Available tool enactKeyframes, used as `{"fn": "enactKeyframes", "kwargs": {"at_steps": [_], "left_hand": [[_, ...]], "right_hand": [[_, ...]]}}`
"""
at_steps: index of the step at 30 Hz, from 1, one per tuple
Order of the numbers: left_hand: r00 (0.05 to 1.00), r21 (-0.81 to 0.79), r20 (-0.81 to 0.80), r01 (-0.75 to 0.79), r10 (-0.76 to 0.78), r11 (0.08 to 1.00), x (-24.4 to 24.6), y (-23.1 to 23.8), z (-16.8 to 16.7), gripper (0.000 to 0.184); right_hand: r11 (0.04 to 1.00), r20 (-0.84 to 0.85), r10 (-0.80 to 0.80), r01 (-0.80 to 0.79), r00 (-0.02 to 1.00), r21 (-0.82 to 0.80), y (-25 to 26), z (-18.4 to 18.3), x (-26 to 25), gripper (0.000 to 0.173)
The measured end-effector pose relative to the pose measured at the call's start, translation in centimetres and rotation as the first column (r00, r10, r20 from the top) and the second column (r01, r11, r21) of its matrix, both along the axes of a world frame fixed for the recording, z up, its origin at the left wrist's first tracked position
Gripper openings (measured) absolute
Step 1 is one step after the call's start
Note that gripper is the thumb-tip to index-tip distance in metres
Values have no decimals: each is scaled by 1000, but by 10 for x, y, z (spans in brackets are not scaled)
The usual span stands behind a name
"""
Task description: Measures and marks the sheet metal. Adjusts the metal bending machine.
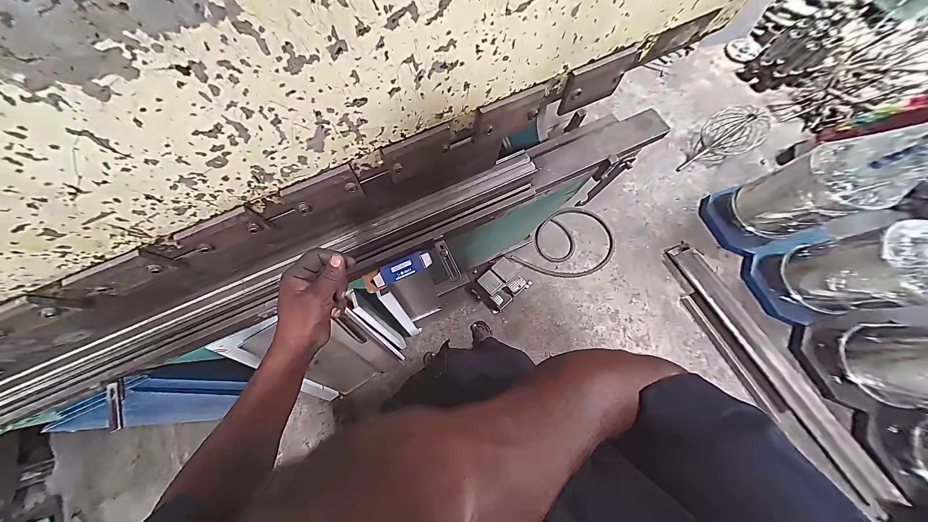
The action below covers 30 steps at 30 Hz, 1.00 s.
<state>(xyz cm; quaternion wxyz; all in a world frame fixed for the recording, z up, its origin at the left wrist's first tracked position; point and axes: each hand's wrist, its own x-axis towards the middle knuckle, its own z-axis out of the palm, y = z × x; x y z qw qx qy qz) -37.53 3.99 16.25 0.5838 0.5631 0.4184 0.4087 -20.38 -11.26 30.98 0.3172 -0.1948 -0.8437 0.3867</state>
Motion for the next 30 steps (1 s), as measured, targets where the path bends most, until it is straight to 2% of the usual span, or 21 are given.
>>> {"fn": "enactKeyframes", "kwargs": {"at_steps": [1, 2, 4, 6, 8, 10, 11, 13, 15, 16, 17, 18, 19, 20, 21, 22, 23, 24, 26, 28, 30], "left_hand": [[999, 8, 46, -7, 7, 1000, 1, -2, 4, 17], [996, 13, 86, -25, 24, 1000, 2, -6, 10, 19], [980, -24, 176, -89, 92, 996, 14, -13, 19, 22], [958, -92, 263, -97, 118, 991, 30, -22, 18, 24], [960, -116, 262, -73, 102, 990, 52, -25, 15, 23], [996, -44, 89, -18, 22, 999, 65, -25, 11, 27], [998, 32, -49, 38, -36, 999, 63, -23, 12, 44], [933, 210, -307, 260, -189, 943, 42, -22, 26, 80], [782, 211, -375, 595, -498, 775, 2, -26, 57, 84], [614, 129, -373, 777, -696, 616, -17, -27, 73, 85], [425, 55, -394, 896, -815, 441, -29, -28, 84, 83], [258, -8, -459, 956, -850, 295, -35, -29, 90, 77], [144, -66, -563, 974, -814, 218, -36, -29, 91, 68], [86, -110, -653, 972, -753, 206, -34, -28, 92, 60], [68, -127, -680, 970, -730, 209, -30, -23, 94, 59], [93, -101, -650, 973, -754, 207, -27, -14, 96, 61], [185, -30, -553, 970, -812, 241, -25, -4, 97, 66], [313, 36, -413, 944, -856, 328, -22, 7, 93, 66], [585, 133, -264, 809, -767, 572, -9, 31, 67, 58], [803, 148, -332, 563, -495, 813, 22, 55, 18, 53], [811, 1, -514, 328, -281, 945, 66, 71, -31, 59]], "right_hand": [[989, -26, -133, 135, 991, 58, 9, -13, 10, 18], [947, 39, -300, 293, 953, 132, 23, -31, 17, 21], [819, 226, -571, 530, 789, 219, 57, -84, 29, 35], [779, 368, -615, 611, 698, 143, 77, -133, 35, 57], [783, 407, -577, 621, 708, 28, 86, -162, 38, 54], [777, 363, -577, 628, 732, -33, 87, -180, 42, 40], [763, 335, -589, 643, 735, -68, 89, -186, 47, 37], [694, 292, -624, 686, 725, -218, 95, -194, 65, 37], [622, 186, -675, 686, 714, -378, 104, -205, 93, 37], [594, 134, -699, 675, 702, -437, 109, -211, 108, 37], [578, 95, -721, 671, 686, -464, 114, -216, 122, 36], [563, 73, -740, 675, 669, -477, 120, -220, 135, 37], [545, 66, -759, 687, 648, -481, 127, -223, 146, 38], [530, 58, -773, 693, 632, -488, 136, -225, 156, 40], [514, 57, -785, 699, 617, -498, 145, -227, 164, 42], [497, 57, -794, 700, 606, -513, 153, -229, 169, 43], [488, 51, -802, 701, 596, -521, 159, -231, 173, 42], [490, 35, -805, 698, 592, -521, 166, -234, 175, 42], [513, -34, -802, 658, 596, -551, 179, -236, 176, 41], [535, -122, -786, 568, 606, -626, 189, -233, 174, 34], [520, -181, -783, 466, 595, -716, 201, -235, 172, 29]]}}
